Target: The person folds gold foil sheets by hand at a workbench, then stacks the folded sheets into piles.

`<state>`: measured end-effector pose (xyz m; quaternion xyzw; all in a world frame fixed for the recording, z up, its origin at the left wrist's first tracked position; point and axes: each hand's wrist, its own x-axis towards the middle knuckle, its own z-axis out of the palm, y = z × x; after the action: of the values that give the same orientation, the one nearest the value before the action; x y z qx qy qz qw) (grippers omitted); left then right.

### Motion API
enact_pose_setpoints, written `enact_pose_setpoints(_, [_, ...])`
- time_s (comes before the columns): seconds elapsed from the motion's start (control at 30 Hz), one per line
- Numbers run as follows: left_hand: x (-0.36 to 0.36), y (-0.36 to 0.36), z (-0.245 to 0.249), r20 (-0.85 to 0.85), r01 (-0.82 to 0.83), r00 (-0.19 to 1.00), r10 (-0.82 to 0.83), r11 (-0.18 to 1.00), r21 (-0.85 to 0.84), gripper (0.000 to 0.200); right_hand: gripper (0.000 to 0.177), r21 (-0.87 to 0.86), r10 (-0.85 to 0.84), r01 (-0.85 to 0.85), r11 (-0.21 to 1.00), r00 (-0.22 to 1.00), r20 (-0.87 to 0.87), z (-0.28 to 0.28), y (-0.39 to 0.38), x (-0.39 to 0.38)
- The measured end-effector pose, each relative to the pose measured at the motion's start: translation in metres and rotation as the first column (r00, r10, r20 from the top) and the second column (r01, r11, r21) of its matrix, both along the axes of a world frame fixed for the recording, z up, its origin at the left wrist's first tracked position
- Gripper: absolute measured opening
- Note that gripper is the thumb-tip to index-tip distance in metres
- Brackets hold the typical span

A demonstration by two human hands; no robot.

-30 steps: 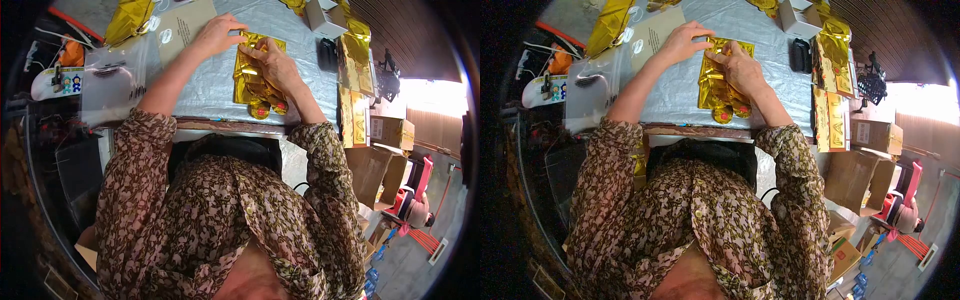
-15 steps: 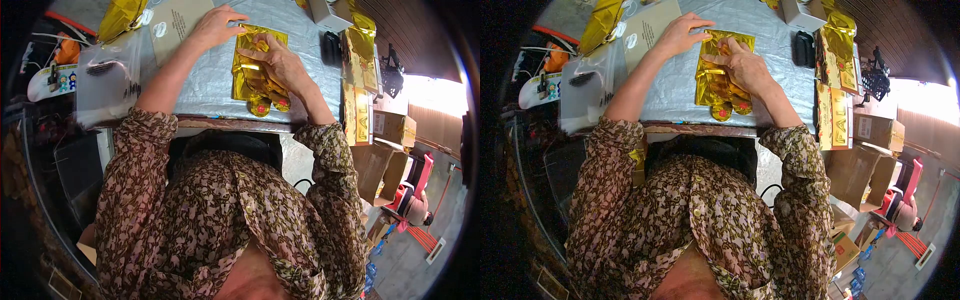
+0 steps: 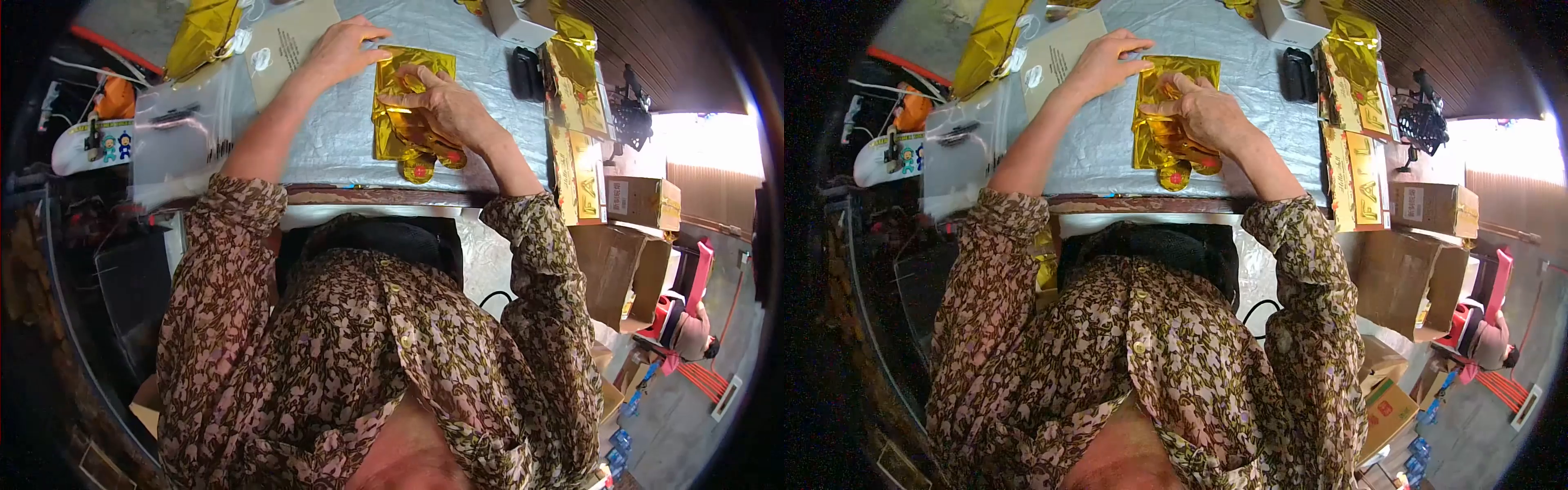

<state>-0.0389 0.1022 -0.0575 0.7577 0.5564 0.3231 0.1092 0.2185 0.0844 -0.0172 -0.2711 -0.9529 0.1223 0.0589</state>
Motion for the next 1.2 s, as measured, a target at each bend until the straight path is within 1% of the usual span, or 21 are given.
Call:
enact_pose_setpoints(0.07, [-0.004, -0.010, 0.007, 0.031, 0.048, 0.998, -0.049, 0.998, 0.036, 0.035, 0.053, -0.037, -0.019, 0.022, 0.999, 0.998, 0.062, 0.002, -0.003, -0.002])
enact_pose_setpoints(0.13, [0.003, -0.030, 0.015, 0.059, 0.102, 0.993, -0.106, 0.993, 0.066, 0.032, 0.053, -0.042, -0.027, 0.030, 0.999, 0.998, 0.050, 0.001, -0.002, -0.001])
enact_pose_setpoints(0.2, [0.012, -0.054, 0.020, 0.175, 0.150, 0.973, -0.149, 0.989, 0.008, 0.024, 0.052, -0.051, -0.031, 0.033, 0.998, 0.999, 0.040, -0.002, -0.001, -0.001])
enact_pose_setpoints(0.3, [0.022, -0.069, 0.013, 0.197, 0.156, 0.968, -0.154, 0.988, 0.001, 0.018, 0.059, -0.057, -0.038, 0.038, 0.998, 0.999, 0.003, -0.005, -0.001, -0.003])
enact_pose_setpoints(0.37, [0.024, -0.070, 0.012, 0.167, 0.164, 0.972, -0.167, 0.986, 0.031, 0.016, 0.051, -0.065, -0.040, 0.040, 0.997, 0.999, -0.003, -0.005, -0.002, -0.001])
enact_pose_setpoints(0.43, [0.028, -0.072, 0.012, 0.136, 0.187, 0.971, -0.194, 0.980, 0.063, 0.015, 0.052, -0.066, -0.058, 0.058, 0.996, 0.998, 0.000, -0.005, -0.004, -0.002])
enact_pose_setpoints(0.57, [0.033, -0.076, 0.019, 0.089, 0.174, 0.980, -0.177, 0.984, 0.045, 0.014, 0.056, -0.033, -0.072, 0.072, 0.997, 0.997, 0.000, 0.000, -0.011, -0.001])
enact_pose_setpoints(0.6, [0.033, -0.078, 0.020, 0.059, 0.171, 0.983, -0.173, 0.985, 0.034, 0.014, 0.055, -0.052, -0.058, 0.052, 0.997, 0.993, -0.102, -0.001, -0.012, 0.002])
enact_pose_setpoints(0.63, [0.033, -0.079, 0.019, 0.055, 0.186, 0.981, -0.187, 0.982, 0.028, 0.014, 0.055, -0.058, -0.073, 0.067, 0.996, 0.992, -0.108, -0.001, -0.010, 0.008])
enact_pose_setpoints(0.67, [0.033, -0.080, 0.019, 0.038, 0.192, 0.980, -0.194, 0.980, 0.050, 0.017, 0.052, -0.171, -0.070, 0.017, 0.985, 0.949, -0.307, 0.001, -0.005, 0.017])
enact_pose_setpoints(0.7, [0.032, -0.082, 0.018, 0.022, 0.197, 0.980, -0.199, 0.978, 0.071, 0.020, 0.049, -0.269, -0.087, -0.056, 0.962, 0.866, -0.493, 0.005, 0.000, 0.026])
enact_pose_setpoints(0.73, [0.032, -0.084, 0.019, 0.021, 0.207, 0.978, -0.209, 0.976, 0.059, 0.020, 0.040, -0.229, -0.096, -0.054, 0.972, 0.798, -0.595, 0.009, 0.008, 0.039])
enact_pose_setpoints(0.8, [0.031, -0.086, 0.021, -0.076, 0.242, 0.969, -0.235, 0.964, 0.113, 0.027, 0.032, -0.371, -0.355, 0.180, 0.911, 0.800, -0.484, 0.015, 0.014, 0.071])
enact_pose_setpoints(0.83, [0.030, -0.088, 0.022, -0.078, 0.254, 0.966, -0.247, 0.962, 0.102, 0.027, 0.029, -0.289, -0.384, 0.274, 0.917, 0.803, -0.457, 0.017, 0.013, 0.083])
enact_pose_setpoints(0.9, [0.028, -0.091, 0.026, -0.141, 0.256, 0.958, -0.252, 0.967, 0.010, 0.034, 0.028, -0.241, -0.371, 0.292, 0.926, 0.826, -0.425, 0.009, 0.010, 0.097])
enact_pose_setpoints(0.93, [0.027, -0.091, 0.027, -0.145, 0.265, 0.954, -0.262, 0.964, 0.002, 0.034, 0.030, -0.158, -0.317, 0.276, 0.948, 0.861, -0.399, 0.008, 0.003, 0.102])
enact_pose_setpoints(1.0, [0.027, -0.091, 0.029, -0.161, 0.268, 0.949, -0.270, 0.963, -0.038, 0.035, 0.030, -0.135, -0.300, 0.268, 0.954, 0.877, -0.376, 0.003, -0.011, 0.099])
enact_pose_setpoints(1.03, [0.026, -0.090, 0.029, -0.162, 0.272, 0.947, -0.276, 0.961, -0.048, 0.035, 0.031, -0.106, -0.271, 0.249, 0.963, 0.897, -0.349, -0.001, -0.018, 0.096])
enact_pose_setpoints(1.1, [0.025, -0.089, 0.031, -0.153, 0.291, 0.943, -0.294, 0.956, -0.041, 0.035, 0.032, -0.130, -0.273, 0.241, 0.962, 0.880, -0.388, -0.013, -0.027, 0.090])
enact_pose_setpoints(1.17, [0.025, -0.089, 0.030, -0.159, 0.290, 0.942, -0.295, 0.955, -0.053, 0.035, 0.032, 0.007, -0.236, 0.254, 0.967, 0.906, -0.351, -0.018, -0.035, 0.086])
enact_pose_setpoints(1.2, [0.025, -0.089, 0.031, -0.163, 0.289, 0.942, -0.294, 0.956, -0.056, 0.034, 0.032, 0.001, -0.239, 0.256, 0.967, 0.905, -0.352, -0.019, -0.036, 0.085])
